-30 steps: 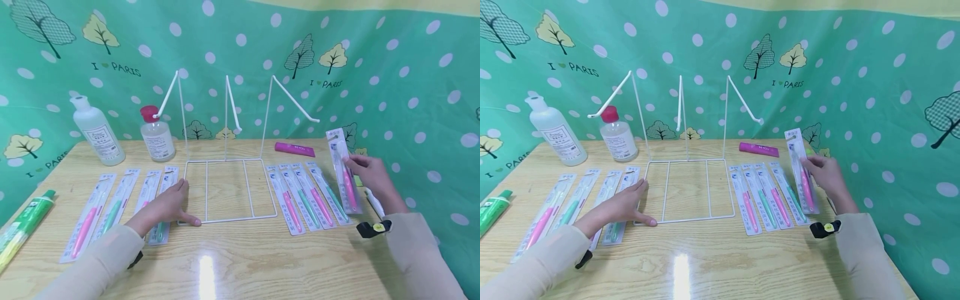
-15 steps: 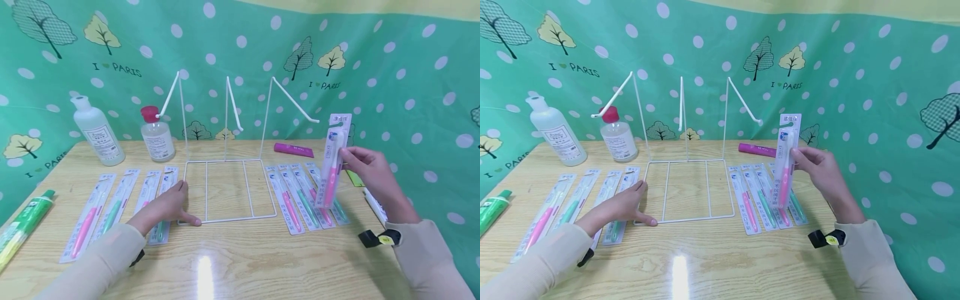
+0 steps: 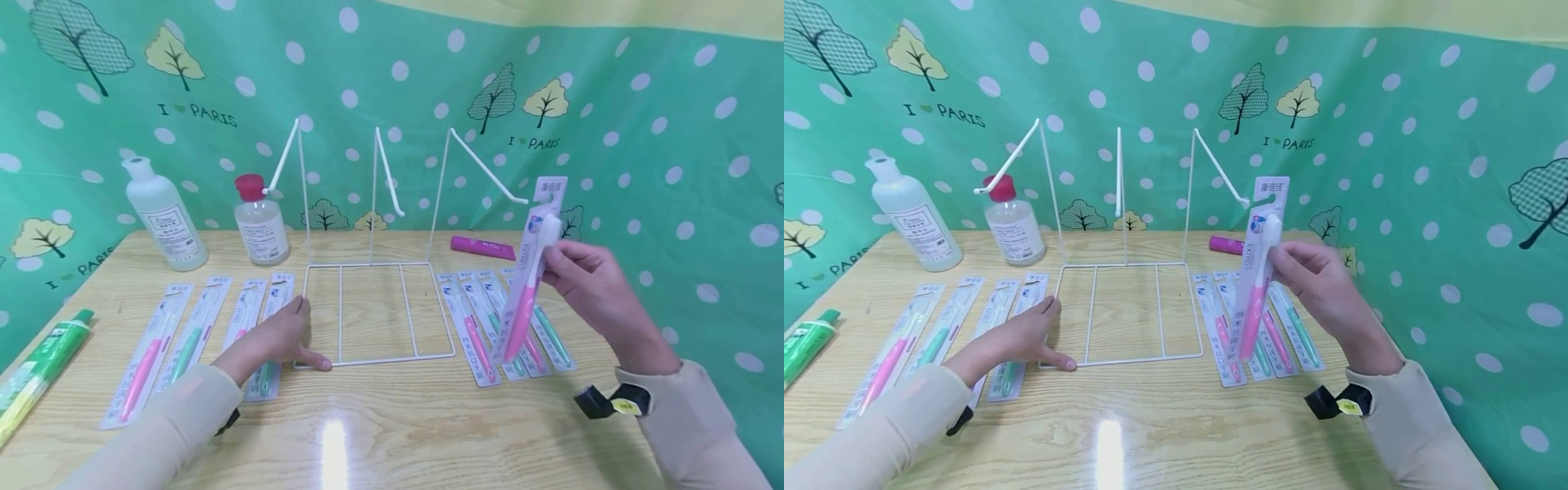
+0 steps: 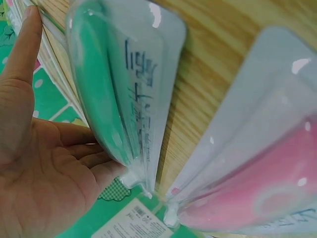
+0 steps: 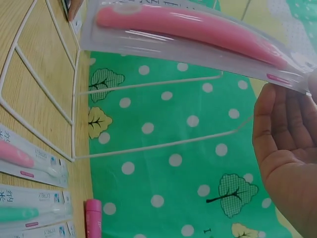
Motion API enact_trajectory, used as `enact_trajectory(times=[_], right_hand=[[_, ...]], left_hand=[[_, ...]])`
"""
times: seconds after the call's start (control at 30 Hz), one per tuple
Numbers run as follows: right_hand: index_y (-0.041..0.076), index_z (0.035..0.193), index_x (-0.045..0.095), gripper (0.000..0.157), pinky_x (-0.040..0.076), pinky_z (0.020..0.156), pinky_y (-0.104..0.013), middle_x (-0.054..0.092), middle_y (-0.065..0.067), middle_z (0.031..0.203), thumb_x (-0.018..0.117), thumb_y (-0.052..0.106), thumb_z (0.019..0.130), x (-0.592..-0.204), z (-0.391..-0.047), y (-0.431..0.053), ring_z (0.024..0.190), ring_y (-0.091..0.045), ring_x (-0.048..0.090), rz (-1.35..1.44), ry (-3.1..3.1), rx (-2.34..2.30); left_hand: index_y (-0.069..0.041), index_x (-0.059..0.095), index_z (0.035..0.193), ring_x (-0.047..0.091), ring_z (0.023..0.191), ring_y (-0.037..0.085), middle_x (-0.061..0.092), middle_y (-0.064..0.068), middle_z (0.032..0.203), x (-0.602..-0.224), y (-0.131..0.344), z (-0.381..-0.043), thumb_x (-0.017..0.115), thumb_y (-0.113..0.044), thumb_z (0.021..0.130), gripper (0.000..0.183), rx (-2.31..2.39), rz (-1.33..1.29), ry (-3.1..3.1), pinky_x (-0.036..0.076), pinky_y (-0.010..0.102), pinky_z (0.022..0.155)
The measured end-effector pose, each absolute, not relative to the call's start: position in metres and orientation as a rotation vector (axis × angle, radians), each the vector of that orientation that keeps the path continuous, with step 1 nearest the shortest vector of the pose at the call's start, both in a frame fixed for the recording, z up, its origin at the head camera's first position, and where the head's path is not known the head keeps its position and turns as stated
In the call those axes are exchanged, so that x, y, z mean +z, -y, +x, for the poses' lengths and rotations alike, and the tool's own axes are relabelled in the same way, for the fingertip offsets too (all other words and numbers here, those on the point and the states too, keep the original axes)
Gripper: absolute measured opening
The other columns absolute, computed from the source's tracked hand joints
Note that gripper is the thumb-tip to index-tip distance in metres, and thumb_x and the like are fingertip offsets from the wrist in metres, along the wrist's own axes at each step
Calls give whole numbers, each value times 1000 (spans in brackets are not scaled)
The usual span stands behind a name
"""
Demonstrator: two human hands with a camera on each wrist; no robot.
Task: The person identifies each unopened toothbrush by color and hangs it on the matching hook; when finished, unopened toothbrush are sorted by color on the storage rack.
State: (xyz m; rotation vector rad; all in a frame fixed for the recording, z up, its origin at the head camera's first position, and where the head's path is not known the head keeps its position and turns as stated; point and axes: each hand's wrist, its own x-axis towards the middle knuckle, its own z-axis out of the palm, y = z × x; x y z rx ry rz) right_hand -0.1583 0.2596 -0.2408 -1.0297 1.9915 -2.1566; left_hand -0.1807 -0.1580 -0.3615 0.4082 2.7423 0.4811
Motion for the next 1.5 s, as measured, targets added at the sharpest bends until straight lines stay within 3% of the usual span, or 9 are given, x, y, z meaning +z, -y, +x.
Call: enact_trajectory(times=[0.33,0.57,0.7,0.9,1.33,1.5], right_hand=[[-7,113,58,28,47,89,-28,53,-13,115,37,-3,96,-243,-169,-245,101,-19,54,-1045,-2052,-2057],[-6,109,59,24,48,87,-27,55,-13,112,42,3,96,-248,-186,-236,95,-17,57,-944,-2074,-2053],[-5,113,56,30,49,85,-26,53,-17,116,46,17,96,-247,-196,-230,92,-19,58,-774,-2233,-1998],[2,120,55,43,48,88,-29,52,-16,121,51,34,92,-244,-216,-221,103,-25,57,-553,-2347,-1919],[6,121,55,46,48,88,-27,54,-14,121,54,39,89,-242,-256,-204,112,-29,50,-474,-2324,-1968],[10,121,55,48,44,94,-31,54,-12,119,55,43,86,-240,-267,-199,112,-26,49,-384,-2360,-1957]], left_hand=[[14,12,138,12,131,46,7,34,143,-362,158,-181,69,-68,53,132,473,394,-2743,17,52,107],[14,12,138,12,131,46,8,34,143,-363,158,-182,70,-69,51,134,460,387,-2742,17,52,107],[15,13,137,14,130,46,9,34,143,-362,156,-181,70,-70,47,137,438,393,-2753,19,52,106],[17,16,136,18,129,47,13,35,142,-358,154,-178,71,-69,47,135,408,412,-2772,22,52,105],[16,17,137,17,131,45,13,34,143,-359,155,-181,71,-69,48,134,384,404,-2784,20,51,106],[15,17,137,16,131,44,12,33,143,-360,153,-185,70,-70,47,135,375,399,-2775,19,50,107]])
